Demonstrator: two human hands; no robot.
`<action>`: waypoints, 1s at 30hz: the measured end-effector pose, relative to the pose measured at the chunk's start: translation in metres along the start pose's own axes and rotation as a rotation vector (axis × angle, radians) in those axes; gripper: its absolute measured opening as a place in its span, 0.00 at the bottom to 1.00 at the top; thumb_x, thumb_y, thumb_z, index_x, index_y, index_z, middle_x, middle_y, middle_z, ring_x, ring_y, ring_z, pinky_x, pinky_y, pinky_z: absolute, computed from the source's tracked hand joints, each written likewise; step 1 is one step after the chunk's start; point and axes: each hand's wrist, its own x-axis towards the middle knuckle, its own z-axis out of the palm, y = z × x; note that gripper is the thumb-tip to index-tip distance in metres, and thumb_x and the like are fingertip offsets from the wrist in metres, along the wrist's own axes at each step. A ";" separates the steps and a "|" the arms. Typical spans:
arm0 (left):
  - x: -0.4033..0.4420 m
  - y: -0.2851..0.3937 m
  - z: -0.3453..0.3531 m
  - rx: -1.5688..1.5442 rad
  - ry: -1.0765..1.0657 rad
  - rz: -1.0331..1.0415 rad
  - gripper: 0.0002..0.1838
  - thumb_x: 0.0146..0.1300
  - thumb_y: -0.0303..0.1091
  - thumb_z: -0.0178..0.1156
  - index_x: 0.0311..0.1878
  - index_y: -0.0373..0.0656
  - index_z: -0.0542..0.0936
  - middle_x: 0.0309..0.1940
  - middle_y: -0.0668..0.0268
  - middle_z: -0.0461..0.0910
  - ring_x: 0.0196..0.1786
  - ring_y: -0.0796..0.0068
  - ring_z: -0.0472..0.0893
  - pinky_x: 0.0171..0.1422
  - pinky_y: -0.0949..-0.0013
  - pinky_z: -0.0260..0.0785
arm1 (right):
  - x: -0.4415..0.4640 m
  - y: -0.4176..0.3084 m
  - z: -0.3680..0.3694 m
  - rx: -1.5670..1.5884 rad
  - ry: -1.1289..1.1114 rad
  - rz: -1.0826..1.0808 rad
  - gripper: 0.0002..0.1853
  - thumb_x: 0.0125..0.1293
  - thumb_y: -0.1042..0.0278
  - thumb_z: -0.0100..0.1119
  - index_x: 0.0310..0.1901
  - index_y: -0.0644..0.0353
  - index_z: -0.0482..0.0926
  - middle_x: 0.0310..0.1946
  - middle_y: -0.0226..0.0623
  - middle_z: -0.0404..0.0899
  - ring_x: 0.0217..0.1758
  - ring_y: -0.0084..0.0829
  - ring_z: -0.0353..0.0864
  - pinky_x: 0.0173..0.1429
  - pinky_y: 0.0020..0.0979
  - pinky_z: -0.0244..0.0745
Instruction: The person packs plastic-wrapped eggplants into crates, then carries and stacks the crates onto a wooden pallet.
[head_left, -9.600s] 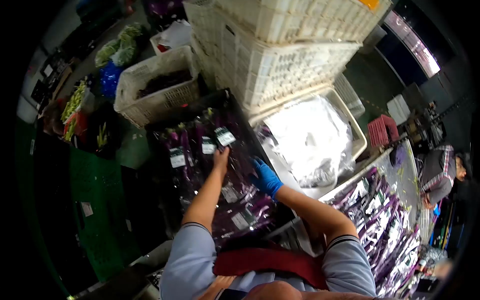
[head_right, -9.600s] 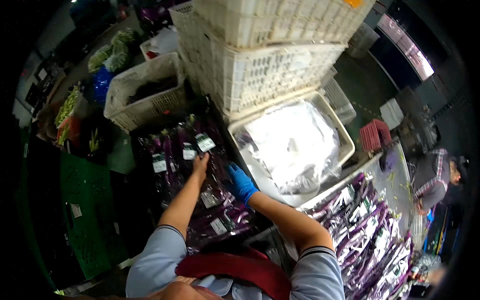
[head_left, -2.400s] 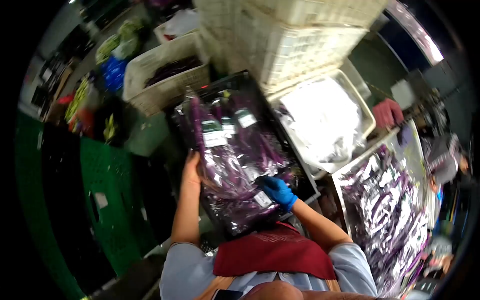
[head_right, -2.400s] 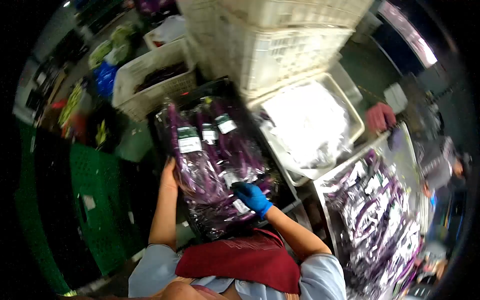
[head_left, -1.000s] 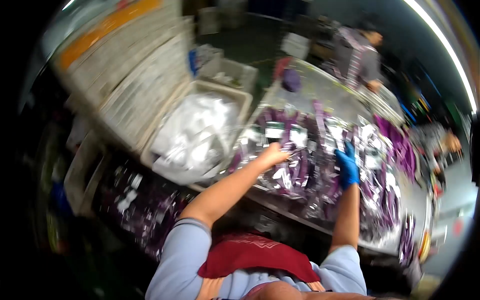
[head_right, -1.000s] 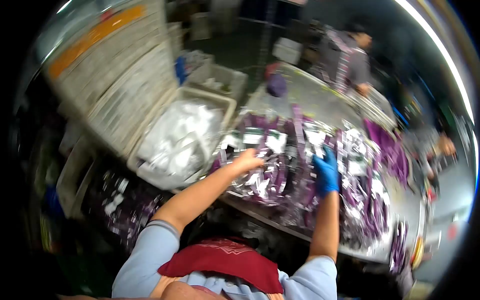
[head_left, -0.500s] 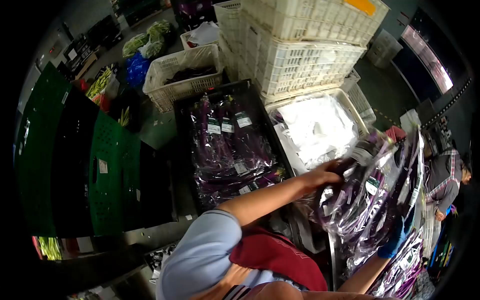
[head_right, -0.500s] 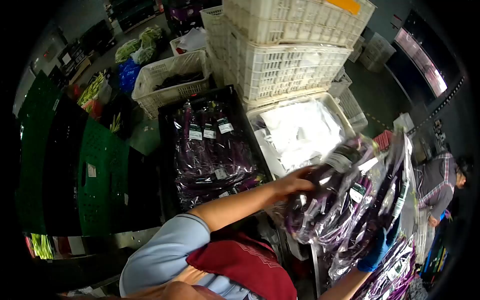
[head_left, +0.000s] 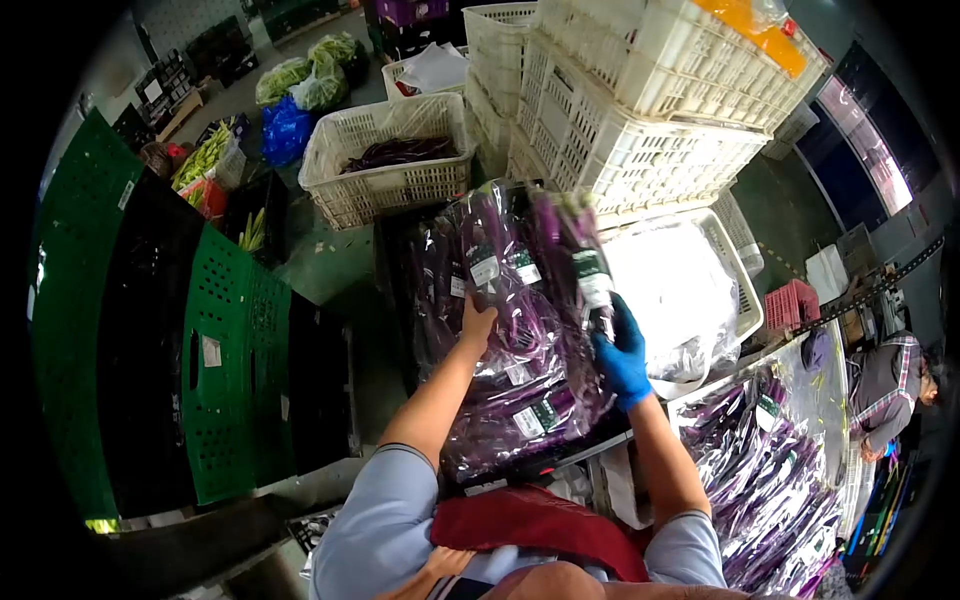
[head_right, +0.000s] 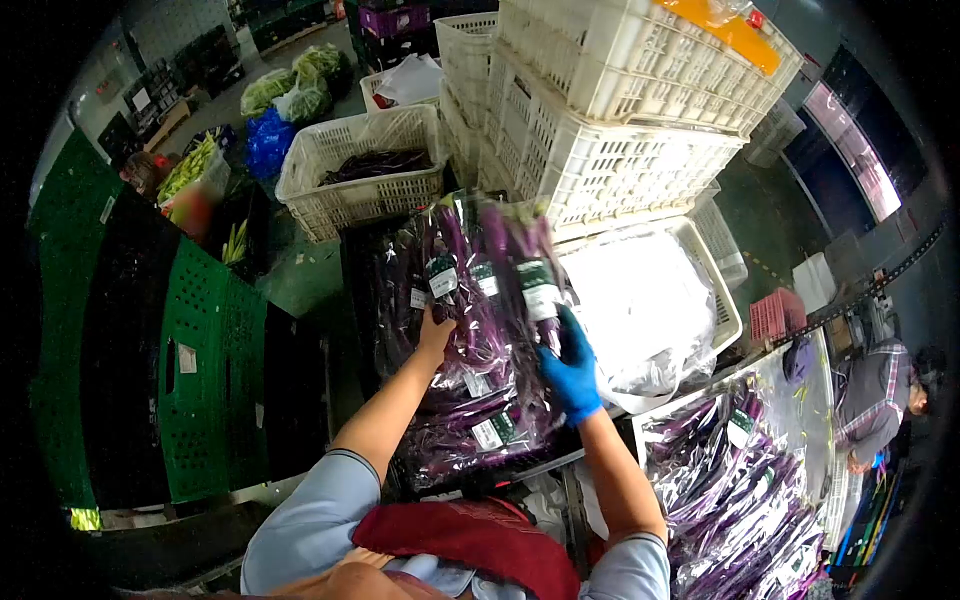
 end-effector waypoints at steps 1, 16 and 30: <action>0.000 0.000 0.000 0.018 0.031 -0.023 0.41 0.45 0.20 0.52 0.65 0.46 0.49 0.53 0.58 0.64 0.51 0.66 0.68 0.52 0.65 0.64 | 0.014 0.017 0.012 0.021 -0.002 0.015 0.30 0.50 0.84 0.51 0.58 0.65 0.59 0.49 0.35 0.67 0.51 0.23 0.65 0.56 0.23 0.59; -0.035 -0.004 0.017 0.119 0.052 -0.048 0.37 0.47 0.25 0.52 0.63 0.41 0.52 0.54 0.56 0.64 0.55 0.67 0.66 0.57 0.71 0.57 | 0.082 0.144 0.031 -0.881 -0.066 -0.065 0.32 0.43 0.62 0.64 0.53 0.53 0.67 0.35 0.52 0.71 0.38 0.47 0.73 0.40 0.38 0.69; -0.029 -0.014 0.010 0.015 0.045 -0.176 0.31 0.48 0.25 0.53 0.58 0.41 0.59 0.47 0.63 0.69 0.48 0.71 0.69 0.53 0.71 0.60 | 0.088 0.182 0.025 -0.794 -0.195 0.116 0.31 0.49 0.59 0.61 0.56 0.51 0.63 0.38 0.50 0.75 0.42 0.48 0.74 0.44 0.38 0.69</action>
